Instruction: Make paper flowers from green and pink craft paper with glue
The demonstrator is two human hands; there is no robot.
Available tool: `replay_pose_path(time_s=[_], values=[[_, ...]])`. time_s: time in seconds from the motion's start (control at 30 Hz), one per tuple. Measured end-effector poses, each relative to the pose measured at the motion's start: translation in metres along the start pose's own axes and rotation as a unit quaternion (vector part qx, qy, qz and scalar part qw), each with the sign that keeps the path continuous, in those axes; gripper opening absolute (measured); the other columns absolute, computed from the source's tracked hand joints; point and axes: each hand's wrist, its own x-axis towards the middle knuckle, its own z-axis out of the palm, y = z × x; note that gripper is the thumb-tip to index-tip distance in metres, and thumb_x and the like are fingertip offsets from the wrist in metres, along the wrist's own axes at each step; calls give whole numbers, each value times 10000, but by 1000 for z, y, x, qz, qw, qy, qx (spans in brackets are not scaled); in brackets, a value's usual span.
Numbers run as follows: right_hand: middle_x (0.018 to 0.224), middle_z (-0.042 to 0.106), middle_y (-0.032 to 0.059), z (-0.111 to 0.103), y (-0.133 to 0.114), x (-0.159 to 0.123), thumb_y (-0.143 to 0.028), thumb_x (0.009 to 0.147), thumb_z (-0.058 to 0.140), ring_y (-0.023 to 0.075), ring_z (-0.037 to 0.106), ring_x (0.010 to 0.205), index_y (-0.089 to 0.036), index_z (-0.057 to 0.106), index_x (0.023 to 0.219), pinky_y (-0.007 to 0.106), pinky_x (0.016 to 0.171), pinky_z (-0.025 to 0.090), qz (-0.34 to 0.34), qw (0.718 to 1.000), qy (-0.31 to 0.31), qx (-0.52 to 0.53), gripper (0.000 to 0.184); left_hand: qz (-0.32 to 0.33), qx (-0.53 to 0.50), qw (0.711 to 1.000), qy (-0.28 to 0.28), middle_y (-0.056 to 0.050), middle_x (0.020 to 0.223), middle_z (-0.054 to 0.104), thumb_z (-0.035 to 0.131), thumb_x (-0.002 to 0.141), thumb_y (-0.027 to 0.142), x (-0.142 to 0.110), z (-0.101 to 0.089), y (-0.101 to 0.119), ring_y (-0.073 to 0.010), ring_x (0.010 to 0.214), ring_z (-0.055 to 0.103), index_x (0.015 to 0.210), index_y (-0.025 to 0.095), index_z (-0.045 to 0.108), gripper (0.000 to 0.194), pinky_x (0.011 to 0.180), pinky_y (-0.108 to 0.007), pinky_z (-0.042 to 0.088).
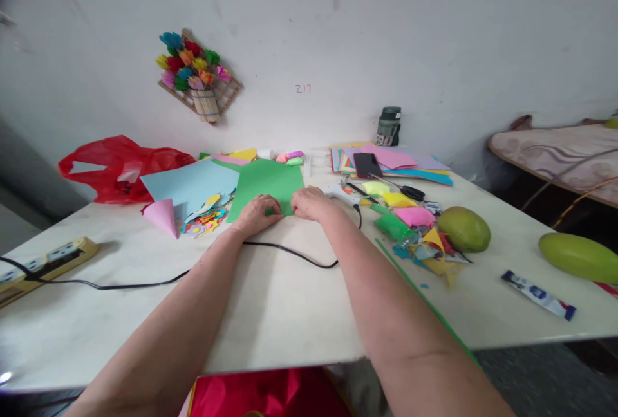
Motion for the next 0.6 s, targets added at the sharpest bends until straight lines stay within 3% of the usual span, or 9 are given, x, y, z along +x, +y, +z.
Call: replay_pose_path(time_s=[0.2, 0.6], values=[[916, 678, 35, 0, 0, 0, -173, 727, 462, 184, 598, 839, -248, 692, 862, 249, 680, 395, -3, 1000, -6, 2, 277, 32, 19, 999, 2, -12, 842, 624, 553, 737, 326, -1, -2, 4, -156, 859, 532, 732, 221, 631, 131, 770, -255, 421], [948, 666, 21, 4, 4, 1, -189, 741, 466, 177, 592, 852, -267, 679, 884, 237, 677, 387, 15, 999, -13, 36, 269, 31, 69, 997, -19, -17, 912, 607, 489, 789, 278, 0, -3, 15, -158, 907, 517, 816, 232, 612, 134, 756, -252, 415]])
